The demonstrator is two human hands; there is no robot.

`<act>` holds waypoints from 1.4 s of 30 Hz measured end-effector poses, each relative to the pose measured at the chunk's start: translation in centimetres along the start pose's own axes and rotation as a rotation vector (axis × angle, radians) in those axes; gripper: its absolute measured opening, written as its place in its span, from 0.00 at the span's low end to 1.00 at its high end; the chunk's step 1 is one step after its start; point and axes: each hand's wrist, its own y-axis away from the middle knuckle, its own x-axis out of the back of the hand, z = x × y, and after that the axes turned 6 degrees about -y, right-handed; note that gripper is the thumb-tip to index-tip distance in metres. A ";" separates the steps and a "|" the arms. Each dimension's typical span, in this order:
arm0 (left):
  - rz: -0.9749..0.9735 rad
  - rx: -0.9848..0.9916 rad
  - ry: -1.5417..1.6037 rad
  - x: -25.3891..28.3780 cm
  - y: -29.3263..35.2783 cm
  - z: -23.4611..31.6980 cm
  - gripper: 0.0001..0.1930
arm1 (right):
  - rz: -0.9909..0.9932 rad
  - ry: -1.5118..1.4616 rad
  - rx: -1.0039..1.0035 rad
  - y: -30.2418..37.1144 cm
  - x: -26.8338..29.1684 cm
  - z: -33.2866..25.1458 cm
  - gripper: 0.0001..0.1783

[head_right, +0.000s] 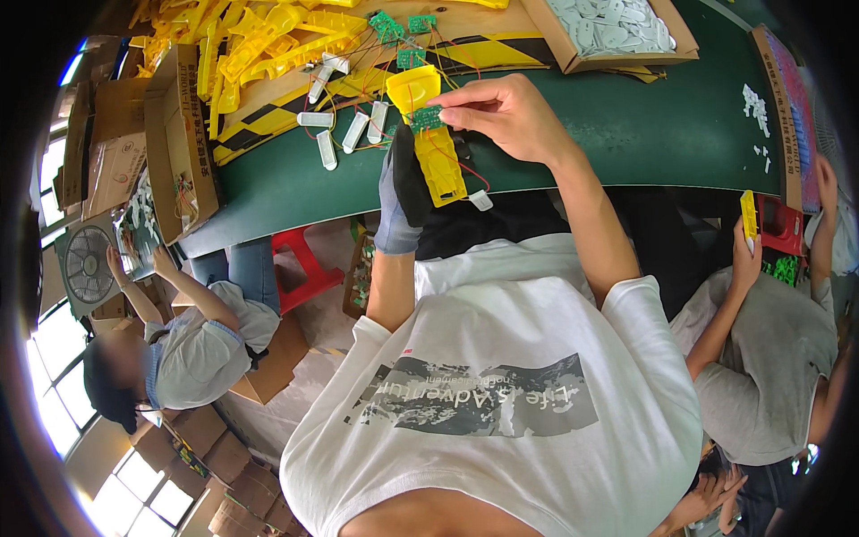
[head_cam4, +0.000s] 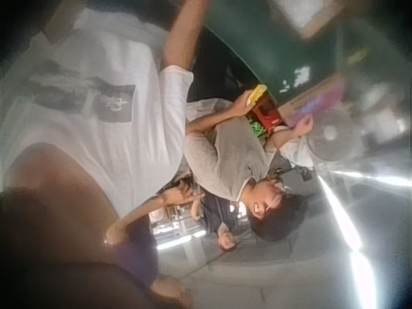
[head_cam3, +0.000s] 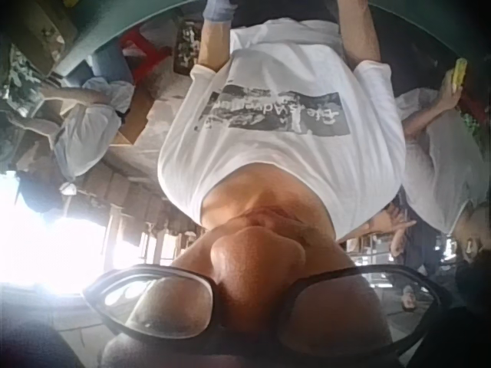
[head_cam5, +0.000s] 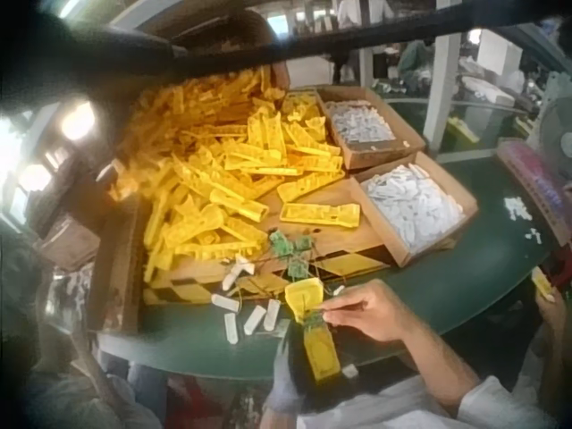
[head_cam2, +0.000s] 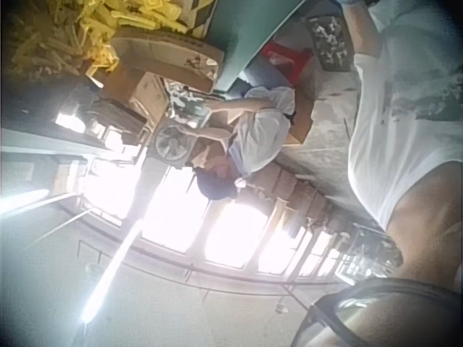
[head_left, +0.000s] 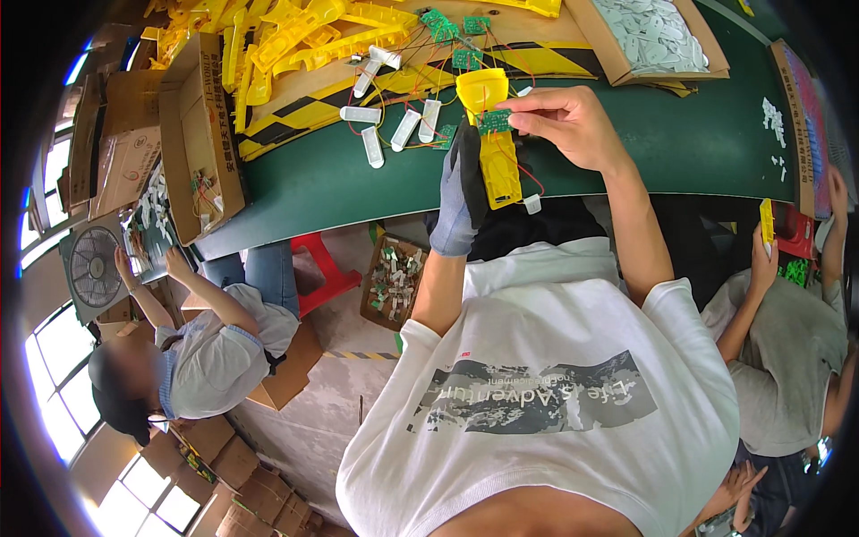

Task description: The person assembles electronic circuit boards into yellow plastic housings by hand, connecting wires and white plastic components.

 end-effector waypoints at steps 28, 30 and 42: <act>0.274 -0.330 -0.347 -1.4 0.7 -0.9 0.11 | 0.302 0.295 0.096 1.8 -4.8 1.7 0.11; 0.257 -0.323 -0.356 -1.1 0.6 -1.3 0.11 | 0.306 0.306 0.097 1.8 -4.8 1.7 0.11; 0.218 -0.377 -0.477 -0.4 0.4 -2.6 0.15 | 0.360 0.334 0.108 1.9 -5.1 1.5 0.10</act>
